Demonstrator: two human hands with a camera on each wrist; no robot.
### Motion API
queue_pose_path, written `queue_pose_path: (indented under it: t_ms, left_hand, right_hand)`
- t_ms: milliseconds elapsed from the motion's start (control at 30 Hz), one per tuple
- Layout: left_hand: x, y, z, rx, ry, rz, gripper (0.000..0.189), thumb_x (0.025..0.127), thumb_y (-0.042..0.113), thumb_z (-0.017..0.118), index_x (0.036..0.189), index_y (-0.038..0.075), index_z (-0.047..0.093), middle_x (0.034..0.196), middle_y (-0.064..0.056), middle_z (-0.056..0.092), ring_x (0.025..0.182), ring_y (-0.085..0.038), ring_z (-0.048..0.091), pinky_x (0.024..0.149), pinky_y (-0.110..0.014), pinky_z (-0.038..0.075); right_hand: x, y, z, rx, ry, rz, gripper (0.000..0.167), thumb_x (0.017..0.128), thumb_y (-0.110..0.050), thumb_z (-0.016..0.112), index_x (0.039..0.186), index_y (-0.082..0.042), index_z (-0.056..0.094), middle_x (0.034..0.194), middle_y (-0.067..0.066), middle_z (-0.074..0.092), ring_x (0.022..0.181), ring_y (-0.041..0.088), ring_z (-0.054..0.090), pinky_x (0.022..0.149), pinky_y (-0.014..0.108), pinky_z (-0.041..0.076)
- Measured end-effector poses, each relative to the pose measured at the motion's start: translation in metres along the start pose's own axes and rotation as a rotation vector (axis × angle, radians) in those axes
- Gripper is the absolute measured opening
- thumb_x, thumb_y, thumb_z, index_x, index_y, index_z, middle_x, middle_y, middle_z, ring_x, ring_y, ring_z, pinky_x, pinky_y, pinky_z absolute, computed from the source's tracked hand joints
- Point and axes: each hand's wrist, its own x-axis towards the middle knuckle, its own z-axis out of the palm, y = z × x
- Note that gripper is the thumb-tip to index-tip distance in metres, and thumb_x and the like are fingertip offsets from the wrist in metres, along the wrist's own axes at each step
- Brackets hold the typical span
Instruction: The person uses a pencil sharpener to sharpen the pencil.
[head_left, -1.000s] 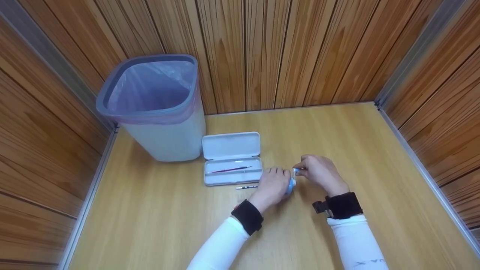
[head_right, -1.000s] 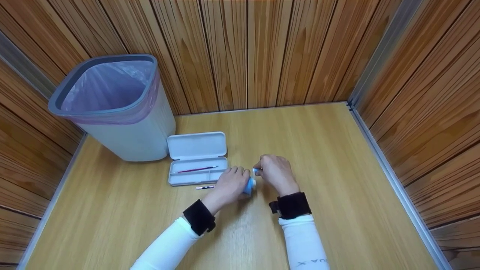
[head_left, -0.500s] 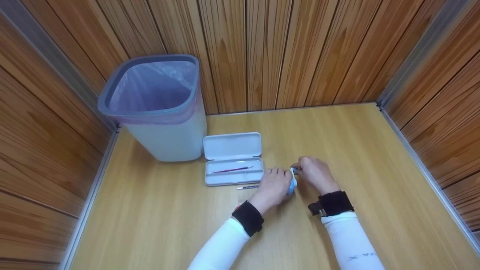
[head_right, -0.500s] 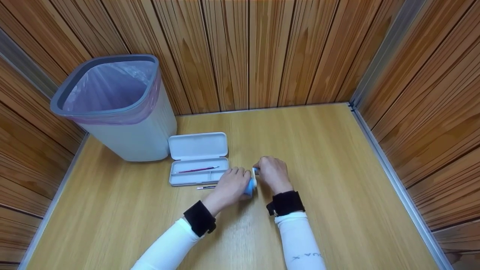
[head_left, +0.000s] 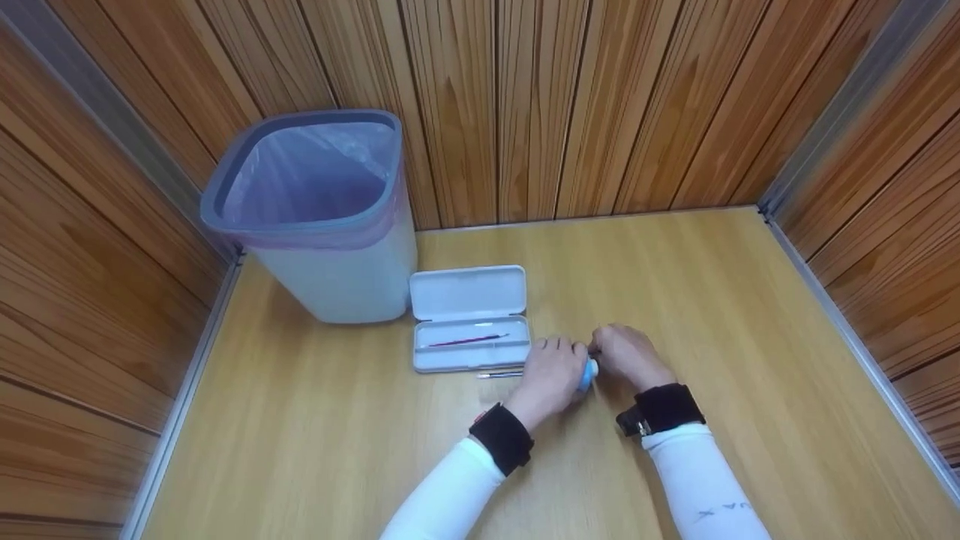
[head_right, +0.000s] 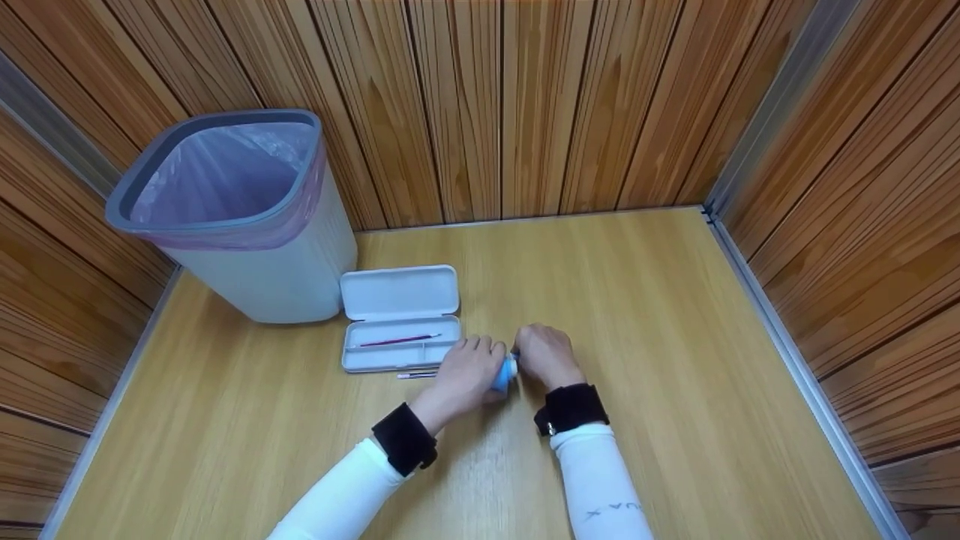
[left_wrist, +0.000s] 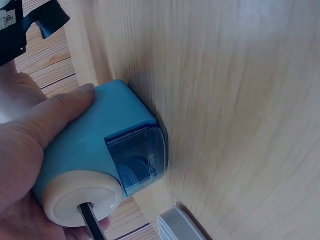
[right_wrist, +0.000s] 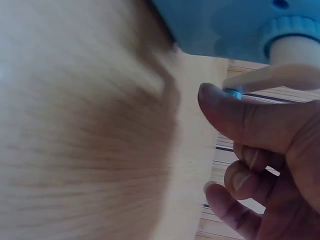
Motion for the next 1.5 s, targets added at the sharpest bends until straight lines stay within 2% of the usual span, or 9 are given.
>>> queue_pose_path:
  t_ms: [300, 533, 733, 1000, 1200, 1500]
  left_hand:
    - [0.000, 0.000, 0.000, -0.009, 0.008, -0.028, 0.049, 0.082, 0.048, 0.073, 0.114, 0.014, 0.059, 0.100, -0.003, 0.061, 0.091, -0.019, 0.056, 0.075, -0.032, 0.045]
    - [-0.001, -0.001, 0.001, -0.016, -0.017, -0.032, 0.053, 0.081, 0.049, 0.074, 0.116, 0.013, 0.058, 0.103, -0.004, 0.061, 0.095, -0.020, 0.057, 0.079, -0.033, 0.045]
    - [-0.002, -0.001, 0.003, 0.015, 0.024, -0.032, 0.057, 0.076, 0.054, 0.077, 0.112, 0.014, 0.058, 0.099, -0.004, 0.061, 0.092, -0.020, 0.058, 0.074, -0.033, 0.044]
    - [-0.002, -0.002, 0.002, 0.002, -0.011, -0.037, 0.057, 0.077, 0.052, 0.077, 0.114, 0.013, 0.057, 0.101, -0.004, 0.061, 0.094, -0.021, 0.057, 0.076, -0.033, 0.044]
    - [-0.001, -0.002, 0.000, 0.007, -0.009, -0.051, 0.057, 0.076, 0.051, 0.078, 0.114, 0.013, 0.058, 0.101, -0.004, 0.061, 0.094, -0.021, 0.057, 0.076, -0.033, 0.045]
    - [-0.002, -0.001, -0.001, 0.010, -0.026, -0.048, 0.056, 0.077, 0.050, 0.078, 0.116, 0.014, 0.058, 0.101, -0.003, 0.061, 0.093, -0.020, 0.057, 0.076, -0.032, 0.045]
  right_hand:
    - [-0.010, -0.003, 0.009, 0.032, -0.058, 0.040, 0.024, 0.084, 0.007, 0.059, 0.070, -0.011, 0.068, 0.059, -0.001, 0.050, 0.054, 0.017, 0.044, 0.053, 0.031, 0.039]
    - [-0.019, -0.007, 0.013, 0.001, -0.017, 0.007, 0.019, 0.086, 0.003, 0.061, 0.072, -0.008, 0.066, 0.059, -0.002, 0.046, 0.053, 0.016, 0.042, 0.051, 0.030, 0.037]
    - [-0.024, -0.008, 0.016, 0.006, 0.030, -0.034, 0.023, 0.080, 0.009, 0.060, 0.066, -0.008, 0.060, 0.058, -0.002, 0.043, 0.052, 0.016, 0.038, 0.049, 0.030, 0.034]
    - [-0.029, -0.010, 0.017, 0.046, -0.016, 0.018, 0.017, 0.079, 0.010, 0.063, 0.072, -0.006, 0.063, 0.060, -0.001, 0.046, 0.054, 0.017, 0.042, 0.052, 0.030, 0.037]
    - [-0.033, -0.011, 0.018, 0.084, -0.018, -0.008, 0.018, 0.082, 0.001, 0.070, 0.070, -0.010, 0.062, 0.061, -0.003, 0.048, 0.055, 0.014, 0.043, 0.053, 0.030, 0.039]
    - [-0.040, -0.012, 0.018, 0.109, -0.020, -0.045, 0.026, 0.073, -0.001, 0.075, 0.060, -0.014, 0.057, 0.057, -0.009, 0.044, 0.052, 0.011, 0.038, 0.049, 0.029, 0.034]
